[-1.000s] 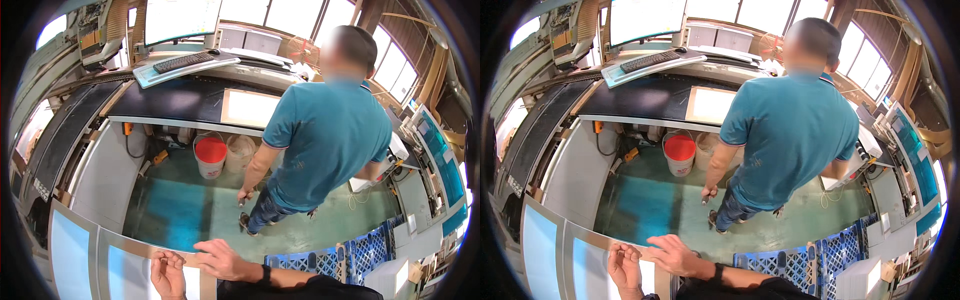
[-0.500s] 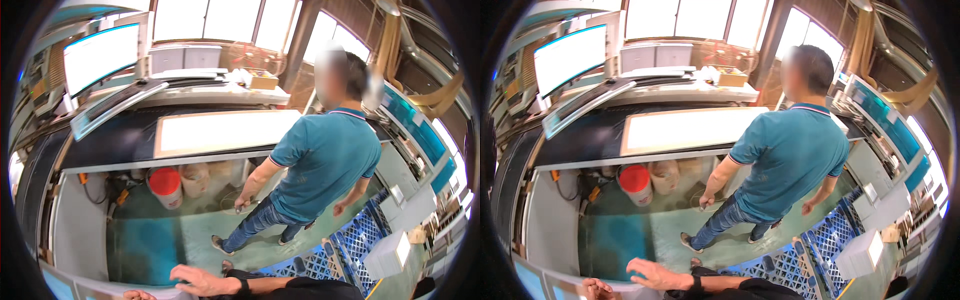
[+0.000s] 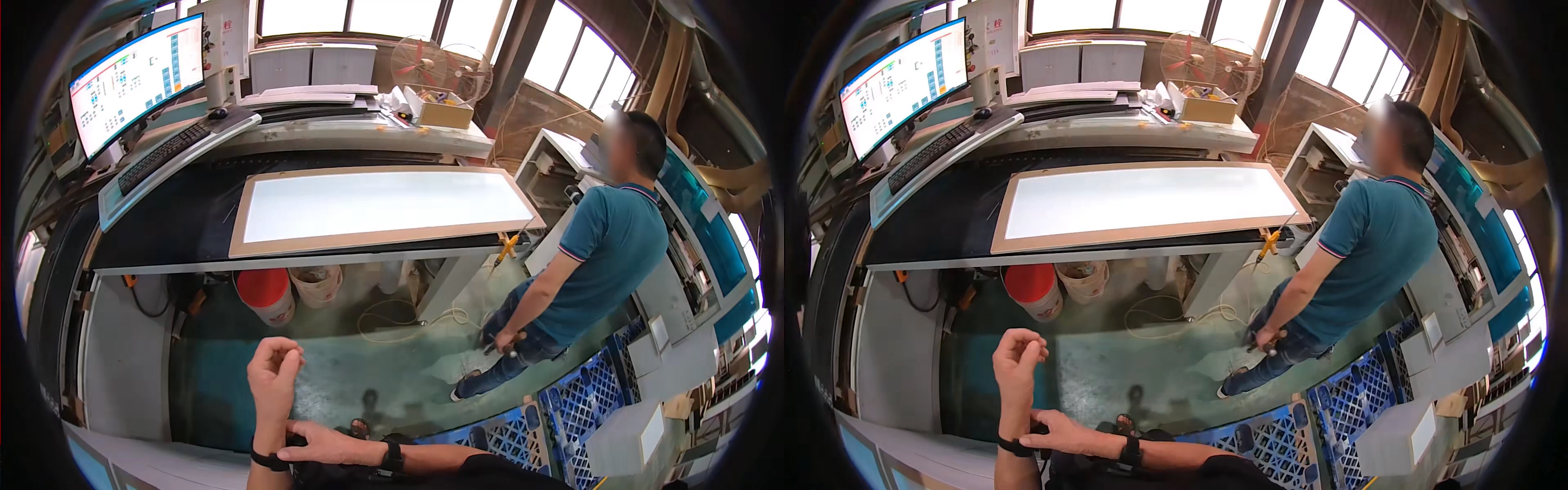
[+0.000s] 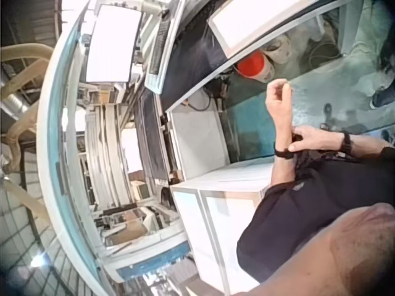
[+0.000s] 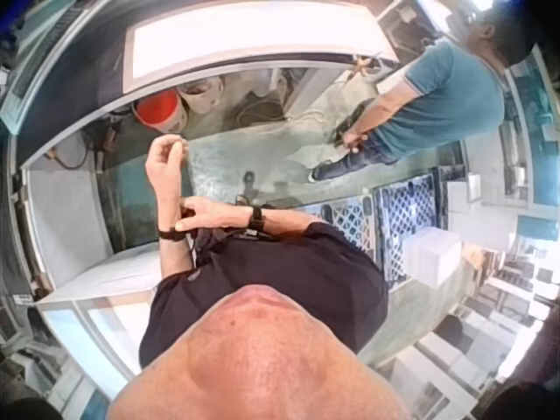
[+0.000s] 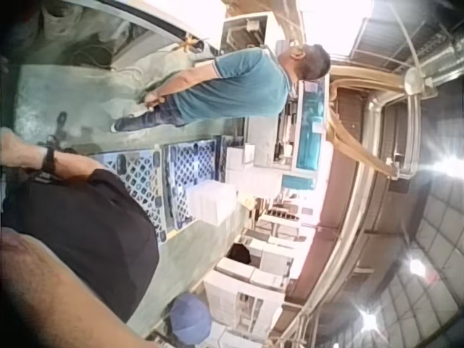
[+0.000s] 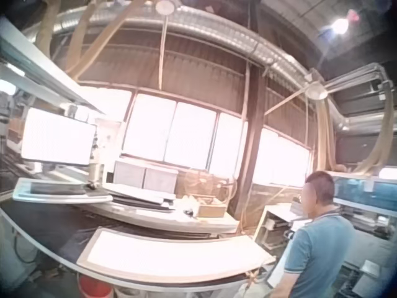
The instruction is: Searching through and organizing bags of screws and hardware in a workshop drawer.
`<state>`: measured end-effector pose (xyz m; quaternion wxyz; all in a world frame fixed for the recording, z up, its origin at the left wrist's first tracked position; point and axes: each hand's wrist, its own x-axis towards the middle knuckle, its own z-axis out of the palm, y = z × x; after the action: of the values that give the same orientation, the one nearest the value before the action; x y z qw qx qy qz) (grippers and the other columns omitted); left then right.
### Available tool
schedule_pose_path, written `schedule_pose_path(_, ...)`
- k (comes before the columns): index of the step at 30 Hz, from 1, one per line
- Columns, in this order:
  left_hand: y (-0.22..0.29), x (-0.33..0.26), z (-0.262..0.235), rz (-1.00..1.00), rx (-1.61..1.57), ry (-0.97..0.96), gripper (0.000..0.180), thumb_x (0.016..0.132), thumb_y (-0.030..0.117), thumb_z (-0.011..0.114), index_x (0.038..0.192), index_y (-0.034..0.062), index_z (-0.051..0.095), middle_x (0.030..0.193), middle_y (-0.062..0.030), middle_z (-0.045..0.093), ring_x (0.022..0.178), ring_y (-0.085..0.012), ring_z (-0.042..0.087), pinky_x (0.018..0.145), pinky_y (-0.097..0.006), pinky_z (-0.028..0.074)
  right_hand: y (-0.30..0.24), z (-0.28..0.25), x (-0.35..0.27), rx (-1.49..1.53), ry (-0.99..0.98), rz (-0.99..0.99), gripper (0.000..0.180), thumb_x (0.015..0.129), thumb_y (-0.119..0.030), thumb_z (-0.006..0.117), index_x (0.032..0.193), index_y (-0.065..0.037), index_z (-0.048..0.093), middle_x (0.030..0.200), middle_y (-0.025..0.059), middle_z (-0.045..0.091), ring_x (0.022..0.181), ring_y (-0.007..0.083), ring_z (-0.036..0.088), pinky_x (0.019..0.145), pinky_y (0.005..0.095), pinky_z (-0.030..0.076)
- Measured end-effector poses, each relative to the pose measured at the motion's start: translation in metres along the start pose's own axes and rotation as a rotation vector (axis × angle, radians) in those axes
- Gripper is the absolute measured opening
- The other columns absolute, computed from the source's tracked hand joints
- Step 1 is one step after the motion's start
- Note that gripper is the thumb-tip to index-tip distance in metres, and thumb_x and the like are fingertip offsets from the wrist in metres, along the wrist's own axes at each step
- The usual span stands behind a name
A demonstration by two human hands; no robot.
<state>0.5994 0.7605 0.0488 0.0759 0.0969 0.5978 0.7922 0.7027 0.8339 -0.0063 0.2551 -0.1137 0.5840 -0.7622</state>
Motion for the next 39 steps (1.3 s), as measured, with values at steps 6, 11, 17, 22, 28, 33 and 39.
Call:
schedule_pose_path(6,-0.025,0.037,-0.007,0.673,1.049,-0.122,0.014,0.081,0.001,0.068,0.094,0.0038,0.063,0.092,-0.0152,0.064,0.082,-0.0363,0.065,0.072,-0.043,0.053,0.011,-0.023,0.028,-0.053,0.049,0.061,0.052,0.097,-0.035,0.071,0.126,0.006,0.058,0.112,0.0126,0.069,0.111,0.0193,0.064,0.097,0.0334,0.051)
schedule_pose_path(11,-0.043,0.069,-0.038,0.662,1.148,-0.094,0.013,0.081,-0.001,0.067,0.093,0.0026,0.062,0.093,-0.0158,0.063,0.084,-0.0386,0.064,0.072,-0.045,0.051,-0.018,-0.021,0.039,0.221,0.077,0.013,0.034,0.09,-0.012,0.072,0.12,0.0,0.064,0.106,0.0152,0.066,0.094,0.0387,0.063,0.083,0.0445,0.054)
schedule_pose_path(17,-0.059,0.117,-0.062,0.473,0.895,-0.127,0.015,0.08,-0.005,0.066,0.093,0.0007,0.062,0.094,-0.017,0.062,0.084,-0.0384,0.063,0.074,-0.045,0.051,0.019,-0.068,0.104,-0.064,0.143,0.01,0.055,0.097,-0.031,0.068,0.135,0.005,0.049,0.109,0.0121,0.068,0.102,0.019,0.064,0.09,0.0334,0.051)
schedule_pose_path(22,-0.048,0.144,-0.133,0.404,0.927,-0.056,0.013,0.079,-0.005,0.066,0.091,0.0009,0.062,0.092,-0.0158,0.061,0.083,-0.0371,0.063,0.075,-0.043,0.051,0.001,-0.115,0.148,-0.192,0.319,-0.004,0.038,0.103,-0.027,0.063,0.128,0.001,0.054,0.108,0.0118,0.068,0.098,0.0177,0.065,0.09,0.0334,0.052)
schedule_pose_path(28,-0.066,0.143,-0.254,0.031,0.695,0.223,0.006,0.09,0.002,0.064,0.096,0.0012,0.067,0.096,-0.0103,0.064,0.091,-0.0234,0.065,0.079,-0.034,0.051,-0.066,-0.125,0.21,0.005,0.182,-0.045,0.036,0.104,-0.027,0.061,0.127,0.0,0.055,0.118,0.0118,0.066,0.107,0.0167,0.062,0.09,0.0337,0.053)
schedule_pose_path(33,-0.047,0.15,-0.224,-0.504,-0.635,0.078,0.042,0.107,0.031,0.051,0.13,-0.0026,0.062,0.114,-0.012,0.07,0.105,-0.0213,0.067,0.089,-0.034,0.055,-0.071,-0.105,0.269,0.6,-0.362,0.124,0.035,0.107,-0.03,0.056,0.127,-0.001,0.058,0.116,0.0112,0.067,0.106,0.0192,0.066,0.091,0.0326,0.053)
schedule_pose_path(39,-0.052,0.133,-0.265,-0.176,0.15,0.313,0.033,0.1,0.023,0.064,0.124,0.0011,0.067,0.113,-0.0125,0.071,0.099,-0.0219,0.07,0.084,-0.034,0.058,-0.013,-0.116,0.347,-0.347,-0.203,0.098,0.025,0.105,-0.019,0.058,0.117,0.003,0.064,0.107,0.0111,0.07,0.1,0.0163,0.067,0.087,0.0304,0.054)
